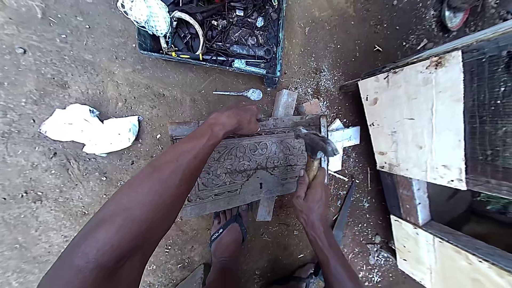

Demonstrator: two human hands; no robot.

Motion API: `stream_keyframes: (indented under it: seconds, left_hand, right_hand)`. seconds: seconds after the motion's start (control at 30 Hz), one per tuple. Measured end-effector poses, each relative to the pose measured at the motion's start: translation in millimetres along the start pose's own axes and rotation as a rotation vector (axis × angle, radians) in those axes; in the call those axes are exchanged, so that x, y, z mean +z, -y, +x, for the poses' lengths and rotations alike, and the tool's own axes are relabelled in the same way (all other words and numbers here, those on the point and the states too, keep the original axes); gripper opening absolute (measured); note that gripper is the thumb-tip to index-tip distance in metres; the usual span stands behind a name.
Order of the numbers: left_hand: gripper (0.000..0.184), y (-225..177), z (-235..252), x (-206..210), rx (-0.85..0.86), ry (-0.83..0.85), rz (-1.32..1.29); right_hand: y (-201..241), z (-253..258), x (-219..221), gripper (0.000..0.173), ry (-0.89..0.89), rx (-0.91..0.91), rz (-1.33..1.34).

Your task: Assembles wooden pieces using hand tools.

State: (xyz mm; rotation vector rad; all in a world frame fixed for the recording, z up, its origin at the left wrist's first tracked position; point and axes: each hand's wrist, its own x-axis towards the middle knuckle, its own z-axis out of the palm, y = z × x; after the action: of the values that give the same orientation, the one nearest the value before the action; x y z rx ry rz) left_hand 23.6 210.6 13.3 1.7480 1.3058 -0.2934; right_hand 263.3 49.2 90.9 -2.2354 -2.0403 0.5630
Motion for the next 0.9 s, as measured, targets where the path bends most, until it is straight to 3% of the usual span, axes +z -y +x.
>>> stream_keyframes:
  seconds: [0.1,0.17,0.33,0.43,0.57,0.73,0.8,0.9]
  left_hand:
    - [0.026,6,3,6,0.005,-0.022,0.005]
    - [0.028,11,2,8,0.006,-0.032,-0.043]
    - [0.054,9,-9,23,-0.125,-0.104,-0.078]
    - [0.055,5,-15,28,-0.178,-0.155,-0.038]
    - [0.057,4,-18,29,-0.232,-0.152,-0.03]
    - [0.057,6,-17,31,-0.225,-0.166,-0.019]
    - [0.056,5,-17,30,-0.23,-0.162,-0.017]
    - [0.057,6,-21,30,-0.232,-0.178,0.016]
  right_hand:
    - [-7,10,1,0.042,0.305,0.091,-0.119]
    - [-16,16,-20,0.042,0.386,0.142,0.006]
    - [-62,-11,-29,0.04,0.149,0.339,0.266]
    - [-73,-14,-19,0.039,0.234,0.535,0.607]
    - [-50,-26,3,0.037,0.295,0.651,0.788]
    - [-54,-44,7,0.044,0.442,0.465,0.545]
    - [-68,-41,7,0.044,0.364,0.459,0.471]
    - [-86,-27,4,0.041,0.251,0.589,0.622]
